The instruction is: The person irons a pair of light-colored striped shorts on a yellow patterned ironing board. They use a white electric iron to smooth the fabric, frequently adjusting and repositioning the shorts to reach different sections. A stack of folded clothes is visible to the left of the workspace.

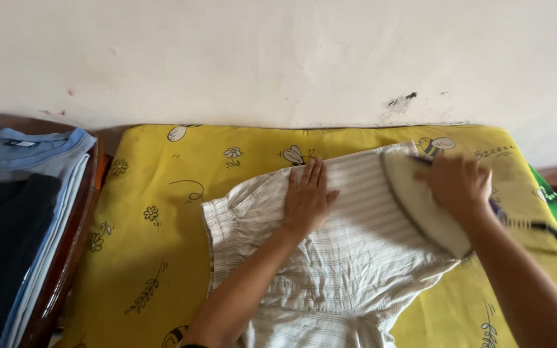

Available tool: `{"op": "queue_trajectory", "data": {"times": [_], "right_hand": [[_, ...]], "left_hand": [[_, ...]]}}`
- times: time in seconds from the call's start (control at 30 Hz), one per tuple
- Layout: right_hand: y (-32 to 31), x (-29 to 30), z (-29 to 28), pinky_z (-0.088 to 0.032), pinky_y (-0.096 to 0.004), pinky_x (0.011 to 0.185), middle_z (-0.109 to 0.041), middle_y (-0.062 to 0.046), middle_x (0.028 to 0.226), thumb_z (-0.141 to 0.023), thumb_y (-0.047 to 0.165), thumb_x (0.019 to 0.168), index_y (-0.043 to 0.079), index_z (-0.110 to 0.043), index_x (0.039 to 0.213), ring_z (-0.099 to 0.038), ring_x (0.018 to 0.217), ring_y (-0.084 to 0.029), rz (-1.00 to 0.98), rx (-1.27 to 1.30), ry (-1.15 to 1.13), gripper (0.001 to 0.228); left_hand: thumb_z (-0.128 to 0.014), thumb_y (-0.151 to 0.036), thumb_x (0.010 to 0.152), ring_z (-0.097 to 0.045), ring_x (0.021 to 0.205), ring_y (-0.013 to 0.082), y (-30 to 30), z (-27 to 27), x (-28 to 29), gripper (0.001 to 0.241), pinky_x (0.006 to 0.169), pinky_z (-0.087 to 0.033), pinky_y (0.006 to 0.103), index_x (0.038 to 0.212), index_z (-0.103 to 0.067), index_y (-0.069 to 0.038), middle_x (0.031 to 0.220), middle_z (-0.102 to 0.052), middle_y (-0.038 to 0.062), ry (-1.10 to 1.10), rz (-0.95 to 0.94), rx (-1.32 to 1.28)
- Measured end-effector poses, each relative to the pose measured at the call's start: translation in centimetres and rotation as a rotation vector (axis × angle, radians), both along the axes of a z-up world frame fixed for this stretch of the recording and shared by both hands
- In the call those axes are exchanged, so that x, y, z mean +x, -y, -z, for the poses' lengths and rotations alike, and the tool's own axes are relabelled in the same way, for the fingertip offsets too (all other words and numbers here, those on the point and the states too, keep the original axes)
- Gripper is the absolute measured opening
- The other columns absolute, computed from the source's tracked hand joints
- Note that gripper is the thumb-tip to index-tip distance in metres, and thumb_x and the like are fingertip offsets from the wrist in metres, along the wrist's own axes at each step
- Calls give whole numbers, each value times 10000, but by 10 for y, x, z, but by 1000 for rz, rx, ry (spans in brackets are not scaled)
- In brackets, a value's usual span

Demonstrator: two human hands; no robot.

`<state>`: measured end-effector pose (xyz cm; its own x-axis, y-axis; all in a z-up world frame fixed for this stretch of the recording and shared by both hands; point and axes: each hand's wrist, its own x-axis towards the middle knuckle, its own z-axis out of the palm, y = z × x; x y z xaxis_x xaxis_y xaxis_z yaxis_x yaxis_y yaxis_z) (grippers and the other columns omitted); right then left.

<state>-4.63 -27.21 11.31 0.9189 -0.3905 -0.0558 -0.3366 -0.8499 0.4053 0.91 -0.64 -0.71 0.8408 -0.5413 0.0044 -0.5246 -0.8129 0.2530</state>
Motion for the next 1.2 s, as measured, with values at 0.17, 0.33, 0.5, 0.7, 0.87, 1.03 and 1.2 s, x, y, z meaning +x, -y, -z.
{"op": "queue_trajectory", "data": {"times": [0.17, 0.33, 0.5, 0.7, 0.87, 1.03, 1.2], "right_hand": [[16, 41, 1, -532, -285, 623, -634, 1, 683, -644, 721, 904, 105, -658, 802, -597, 629, -148, 75, 66, 3, 625], [-2, -16, -14, -587, -300, 673, -751, -20, 794, -556, 714, 940, 136, -696, 1024, -727, 749, -191, 96, 106, -76, 601], [34, 8, 4, -576, -379, 688, -781, -67, 857, -582, 804, 870, 158, -753, 1045, -767, 861, -288, 131, 11, -5, 690], [46, 38, 3, -543, -299, 668, -650, -15, 725, -621, 796, 868, 105, -660, 829, -621, 686, -174, 165, 17, -10, 693], [25, 0, 2, -619, -288, 610, -685, 24, 691, -638, 735, 884, 144, -692, 905, -682, 624, -140, 45, 49, 4, 594], [26, 31, -5, -584, -345, 703, -754, -51, 823, -661, 723, 883, 109, -728, 961, -727, 773, -236, 89, 103, 13, 622], [23, 47, -6, -523, -300, 557, -663, -9, 680, -646, 783, 859, 119, -695, 828, -659, 636, -190, 39, 30, 4, 666]], "left_hand": [[-219, -575, 1054, -126, 1584, 247, 6, 31, 6, 766, 1239, -96, 579, 1618, -197, -57, 1709, -185, 91, 201, -16, -87], [-149, -566, 1055, -21, 1588, 251, 1, -1, 0, 760, 1241, -70, 567, 1629, -84, -72, 1725, -53, 83, 38, -3, 9], [-132, -553, 1056, 29, 1589, 231, 1, -10, -2, 759, 1251, -52, 547, 1631, -23, -68, 1731, 3, 71, -70, 1, 38], [-280, -566, 1055, -138, 1581, 242, 7, 25, 4, 753, 1223, -160, 592, 1617, -218, -68, 1709, -194, 84, 241, -16, -57], [-149, -584, 1054, -48, 1587, 245, 2, 9, 1, 776, 1234, -94, 573, 1629, -118, -63, 1723, -90, 85, 100, 1, 10], [-178, -561, 1055, -41, 1586, 254, 3, 15, 3, 761, 1239, -71, 577, 1623, -113, -58, 1722, -74, 98, 93, 4, -8], [-160, -573, 1057, -55, 1586, 257, 2, 19, 4, 760, 1247, -77, 575, 1622, -126, -66, 1718, -91, 105, 164, 4, -6]]}}
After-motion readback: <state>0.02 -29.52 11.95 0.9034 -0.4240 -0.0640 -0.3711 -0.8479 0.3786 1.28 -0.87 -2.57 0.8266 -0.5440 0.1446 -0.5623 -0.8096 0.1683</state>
